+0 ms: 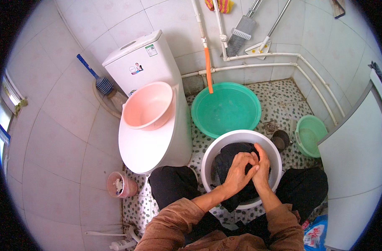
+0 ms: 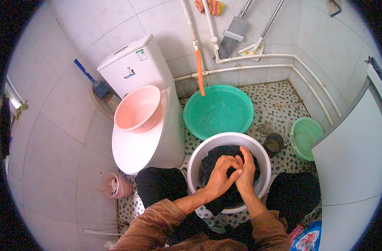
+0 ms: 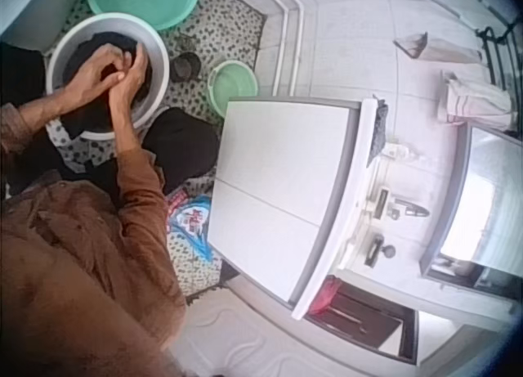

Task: The person sits on the floor and washes a dark garment by hand in a white basin filled with water. They repeatedly submerge, agitate, and wring the fabric to clean it.

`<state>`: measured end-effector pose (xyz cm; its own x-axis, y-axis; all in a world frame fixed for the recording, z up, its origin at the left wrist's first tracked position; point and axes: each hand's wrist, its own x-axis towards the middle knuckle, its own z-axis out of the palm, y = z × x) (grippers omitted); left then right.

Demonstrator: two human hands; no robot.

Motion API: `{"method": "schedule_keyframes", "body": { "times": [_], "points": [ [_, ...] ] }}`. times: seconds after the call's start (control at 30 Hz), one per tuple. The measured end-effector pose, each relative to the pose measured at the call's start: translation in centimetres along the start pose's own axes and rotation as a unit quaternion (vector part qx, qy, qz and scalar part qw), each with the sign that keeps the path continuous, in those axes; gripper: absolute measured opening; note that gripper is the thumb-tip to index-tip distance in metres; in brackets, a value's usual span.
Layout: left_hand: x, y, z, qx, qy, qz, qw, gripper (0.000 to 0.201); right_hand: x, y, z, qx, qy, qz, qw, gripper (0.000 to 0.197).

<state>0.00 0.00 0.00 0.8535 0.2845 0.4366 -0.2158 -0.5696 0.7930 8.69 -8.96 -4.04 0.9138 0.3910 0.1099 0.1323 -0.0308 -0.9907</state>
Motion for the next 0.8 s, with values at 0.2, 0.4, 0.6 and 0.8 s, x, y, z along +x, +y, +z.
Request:
{"method": "schedule_keyframes", "body": {
  "times": [0.2,0.4,0.6,0.8],
  "points": [
    [0.2,0.6,-0.6,0.017,0.012,0.008,1.0,0.022,-0.1,0.7,0.4,-0.102,-0.001,-0.05,0.994,0.041],
    [0.2,0.3,-0.1,-0.007,0.019,0.009,1.0,0.022,-0.4,-0.8,0.1,-0.057,0.005,-0.042,0.997,0.043],
    [0.3,0.1,0.0,0.0,0.03,0.018,0.999,0.023,0.0,0.5,-0.1,-0.056,0.019,-0.031,0.998,0.044],
    [0.5,-1.7,0.4,-0.179,0.14,-0.186,0.956,0.04,0.8,-1.5,-0.5,-0.107,0.042,0.024,0.993,0.048]
  ]
}}
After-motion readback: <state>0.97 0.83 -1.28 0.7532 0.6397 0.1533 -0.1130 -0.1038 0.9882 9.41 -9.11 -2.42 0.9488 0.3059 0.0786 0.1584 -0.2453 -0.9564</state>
